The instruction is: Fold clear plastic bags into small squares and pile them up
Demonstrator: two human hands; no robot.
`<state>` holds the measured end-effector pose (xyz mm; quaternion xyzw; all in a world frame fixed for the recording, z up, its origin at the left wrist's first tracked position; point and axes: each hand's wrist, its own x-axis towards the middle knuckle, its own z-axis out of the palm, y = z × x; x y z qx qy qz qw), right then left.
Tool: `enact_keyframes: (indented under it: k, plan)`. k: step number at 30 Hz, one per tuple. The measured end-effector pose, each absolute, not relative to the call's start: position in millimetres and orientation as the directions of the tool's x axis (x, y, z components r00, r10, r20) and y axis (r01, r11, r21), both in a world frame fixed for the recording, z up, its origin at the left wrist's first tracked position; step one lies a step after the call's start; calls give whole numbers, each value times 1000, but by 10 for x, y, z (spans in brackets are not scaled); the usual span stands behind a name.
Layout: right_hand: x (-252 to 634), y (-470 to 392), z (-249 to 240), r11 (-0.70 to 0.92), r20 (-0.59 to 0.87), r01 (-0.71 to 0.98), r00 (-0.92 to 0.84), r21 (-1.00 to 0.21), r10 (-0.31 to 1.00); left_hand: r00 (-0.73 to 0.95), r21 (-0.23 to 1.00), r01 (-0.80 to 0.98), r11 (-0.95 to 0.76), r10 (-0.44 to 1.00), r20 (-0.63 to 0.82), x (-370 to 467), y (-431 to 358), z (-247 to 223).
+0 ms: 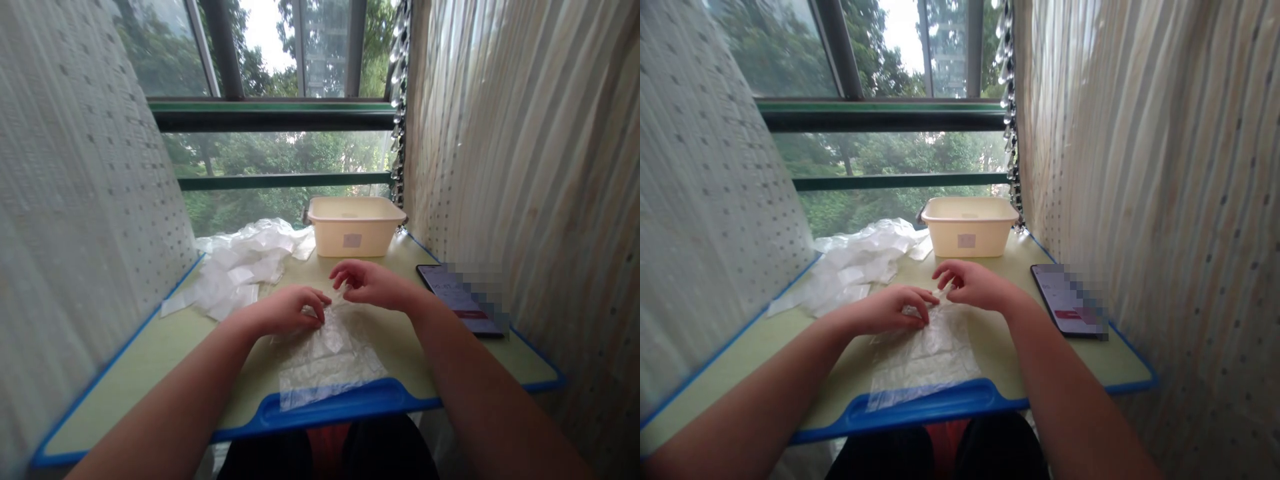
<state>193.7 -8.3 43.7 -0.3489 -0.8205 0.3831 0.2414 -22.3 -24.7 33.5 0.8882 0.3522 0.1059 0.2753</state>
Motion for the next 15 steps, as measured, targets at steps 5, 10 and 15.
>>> enact_keyframes:
  k: [5, 10, 15]
  plan:
    - [1966, -147, 480, 414, 60, 372, -679, -831, 732, 711, 581, 566, -584, 703, 13, -219, -199, 326]
    - [1999, -187, 514, 320, -128, 398, -775, -860, 619, 667, 599, 596, -535, 745, 1, -236, -194, 305]
    - [2027, -140, 535, 389, -16, 469, -654, -793, 756, 650, 585, 618, -526, 760, -3, -247, -198, 289]
